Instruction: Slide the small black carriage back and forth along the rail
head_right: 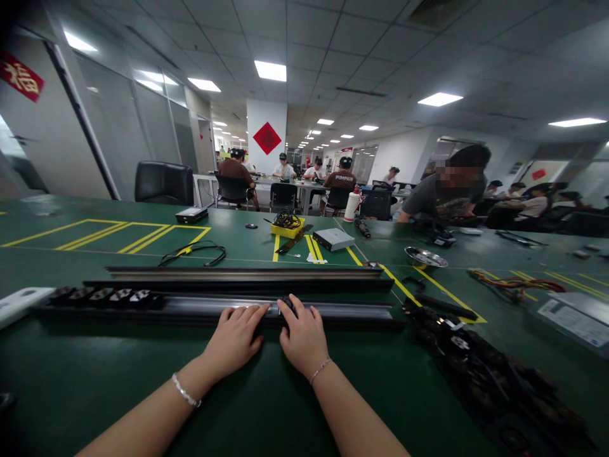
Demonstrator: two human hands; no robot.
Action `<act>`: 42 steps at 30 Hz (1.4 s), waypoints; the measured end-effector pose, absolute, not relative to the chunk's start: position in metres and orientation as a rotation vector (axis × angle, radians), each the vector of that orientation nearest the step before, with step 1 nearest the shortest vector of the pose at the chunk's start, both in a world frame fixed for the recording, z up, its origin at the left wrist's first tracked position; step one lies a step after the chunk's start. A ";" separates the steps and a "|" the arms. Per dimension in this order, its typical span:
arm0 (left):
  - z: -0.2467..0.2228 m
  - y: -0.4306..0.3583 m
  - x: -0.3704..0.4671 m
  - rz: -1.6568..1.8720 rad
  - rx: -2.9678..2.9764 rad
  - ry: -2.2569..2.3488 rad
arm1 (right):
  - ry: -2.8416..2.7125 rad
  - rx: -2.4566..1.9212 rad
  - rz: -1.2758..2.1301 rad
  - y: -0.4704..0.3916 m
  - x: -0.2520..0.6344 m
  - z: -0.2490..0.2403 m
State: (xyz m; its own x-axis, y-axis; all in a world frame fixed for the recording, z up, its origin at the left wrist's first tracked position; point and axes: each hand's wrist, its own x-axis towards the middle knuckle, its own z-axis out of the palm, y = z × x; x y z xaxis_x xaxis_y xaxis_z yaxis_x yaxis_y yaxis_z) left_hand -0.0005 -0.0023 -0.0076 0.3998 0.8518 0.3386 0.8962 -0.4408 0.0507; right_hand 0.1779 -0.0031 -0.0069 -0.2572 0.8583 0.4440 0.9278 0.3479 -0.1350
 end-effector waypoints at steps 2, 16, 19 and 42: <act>-0.008 -0.002 -0.001 -0.501 -2.520 -1.571 | -2.176 -1.564 -0.205 -0.004 0.177 -0.007; -0.007 -0.002 -0.002 -0.509 -2.546 -1.542 | -2.193 -1.575 -0.209 -0.004 0.177 -0.008; -0.007 -0.002 -0.001 -0.535 -2.549 -1.547 | -2.204 -1.581 -0.208 -0.005 0.177 -0.008; -0.006 -0.003 0.000 -0.577 -2.533 -1.545 | -2.268 -1.647 -0.252 -0.006 0.176 -0.003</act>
State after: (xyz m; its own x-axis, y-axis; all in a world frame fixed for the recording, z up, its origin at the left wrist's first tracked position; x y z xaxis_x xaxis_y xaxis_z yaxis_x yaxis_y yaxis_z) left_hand -0.0001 -0.0026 -0.0059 0.4069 0.8310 0.3793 0.8762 -0.4724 0.0950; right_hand 0.1759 -0.0065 -0.0030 -0.2799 0.8895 0.3611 0.9471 0.3173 -0.0474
